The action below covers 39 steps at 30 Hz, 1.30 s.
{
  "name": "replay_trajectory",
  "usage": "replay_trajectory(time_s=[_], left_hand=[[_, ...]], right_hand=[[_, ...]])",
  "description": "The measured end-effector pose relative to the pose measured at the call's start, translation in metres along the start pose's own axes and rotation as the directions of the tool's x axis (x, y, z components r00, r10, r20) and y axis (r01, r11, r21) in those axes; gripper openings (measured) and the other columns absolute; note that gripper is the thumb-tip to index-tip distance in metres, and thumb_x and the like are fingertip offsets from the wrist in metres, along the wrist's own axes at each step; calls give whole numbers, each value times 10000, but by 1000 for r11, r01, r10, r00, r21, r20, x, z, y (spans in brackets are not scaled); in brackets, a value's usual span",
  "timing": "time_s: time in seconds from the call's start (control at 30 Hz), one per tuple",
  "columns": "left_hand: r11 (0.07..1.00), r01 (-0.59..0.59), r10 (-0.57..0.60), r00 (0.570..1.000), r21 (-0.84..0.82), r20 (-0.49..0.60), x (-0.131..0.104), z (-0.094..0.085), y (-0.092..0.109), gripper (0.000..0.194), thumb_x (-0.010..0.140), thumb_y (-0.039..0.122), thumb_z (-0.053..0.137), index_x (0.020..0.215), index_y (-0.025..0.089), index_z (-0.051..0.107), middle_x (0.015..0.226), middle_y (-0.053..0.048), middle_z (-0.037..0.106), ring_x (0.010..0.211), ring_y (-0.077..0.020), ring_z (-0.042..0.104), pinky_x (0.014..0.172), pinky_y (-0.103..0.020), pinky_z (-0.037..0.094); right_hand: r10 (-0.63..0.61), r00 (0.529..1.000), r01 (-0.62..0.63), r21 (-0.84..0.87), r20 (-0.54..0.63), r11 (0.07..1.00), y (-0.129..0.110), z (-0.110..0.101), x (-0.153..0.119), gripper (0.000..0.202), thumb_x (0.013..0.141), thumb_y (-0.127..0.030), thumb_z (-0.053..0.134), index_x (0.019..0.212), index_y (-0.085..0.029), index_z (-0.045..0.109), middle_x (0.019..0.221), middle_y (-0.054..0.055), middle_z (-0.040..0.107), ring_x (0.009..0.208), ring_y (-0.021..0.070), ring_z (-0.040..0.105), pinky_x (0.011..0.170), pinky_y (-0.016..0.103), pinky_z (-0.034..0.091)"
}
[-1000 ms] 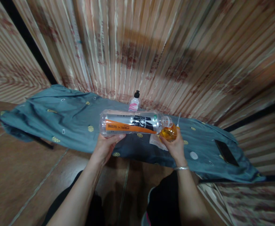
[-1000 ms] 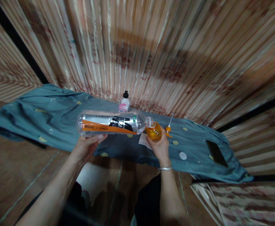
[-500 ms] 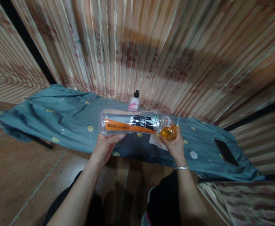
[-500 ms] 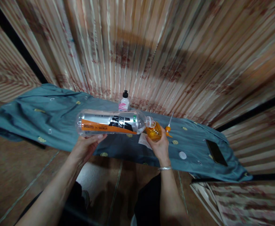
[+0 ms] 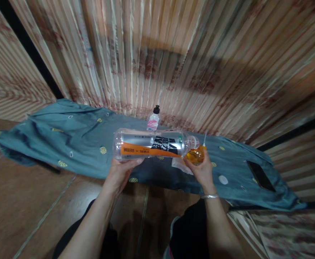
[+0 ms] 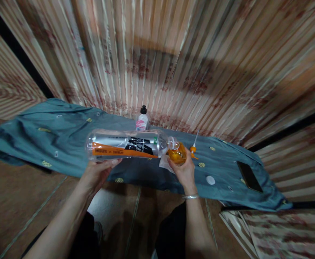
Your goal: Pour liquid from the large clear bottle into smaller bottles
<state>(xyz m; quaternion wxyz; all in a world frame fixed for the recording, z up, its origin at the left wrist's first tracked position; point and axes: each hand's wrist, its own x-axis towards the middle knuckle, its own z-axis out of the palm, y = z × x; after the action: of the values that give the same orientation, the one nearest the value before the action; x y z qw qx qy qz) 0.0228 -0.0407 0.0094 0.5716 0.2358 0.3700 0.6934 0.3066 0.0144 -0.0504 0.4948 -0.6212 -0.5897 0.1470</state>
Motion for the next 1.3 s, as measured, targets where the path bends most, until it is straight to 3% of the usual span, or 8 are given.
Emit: replay_trajectory(time_s=[0.47, 0.83, 1.3], left_hand=[[999, 34, -33, 998, 19, -54, 1, 3, 3, 439, 346, 97, 961, 747, 197, 813, 764, -24, 804, 714, -188, 756, 711, -252, 620], [998, -23, 23, 1000, 53, -3, 1, -6, -2, 451, 476, 133, 965, 898, 197, 820, 864, -39, 816, 846, -239, 772, 840, -345, 628], [997, -18, 18, 1000, 71, 2, 3, -7, -1, 422, 436, 148, 990, 815, 208, 815, 821, -30, 809, 785, -216, 766, 787, -317, 638]], right_hand=[[5, 1000, -5, -8, -8, 1000, 0, -1, -1, 817, 643, -586, 832, 1309, -182, 586, 1189, 141, 743, 1052, 329, 719, 920, 482, 570], [-33, 999, 32, -40, -23, 999, 1, -1, -2, 772, 663, -554, 821, 1298, -179, 592, 1215, 145, 736, 1071, 331, 719, 937, 490, 574], [-59, 998, 58, -44, -28, 997, 3, -1, -2, 741, 673, -533, 824, 1289, -190, 593, 1196, 130, 743, 1051, 316, 722, 920, 471, 584]])
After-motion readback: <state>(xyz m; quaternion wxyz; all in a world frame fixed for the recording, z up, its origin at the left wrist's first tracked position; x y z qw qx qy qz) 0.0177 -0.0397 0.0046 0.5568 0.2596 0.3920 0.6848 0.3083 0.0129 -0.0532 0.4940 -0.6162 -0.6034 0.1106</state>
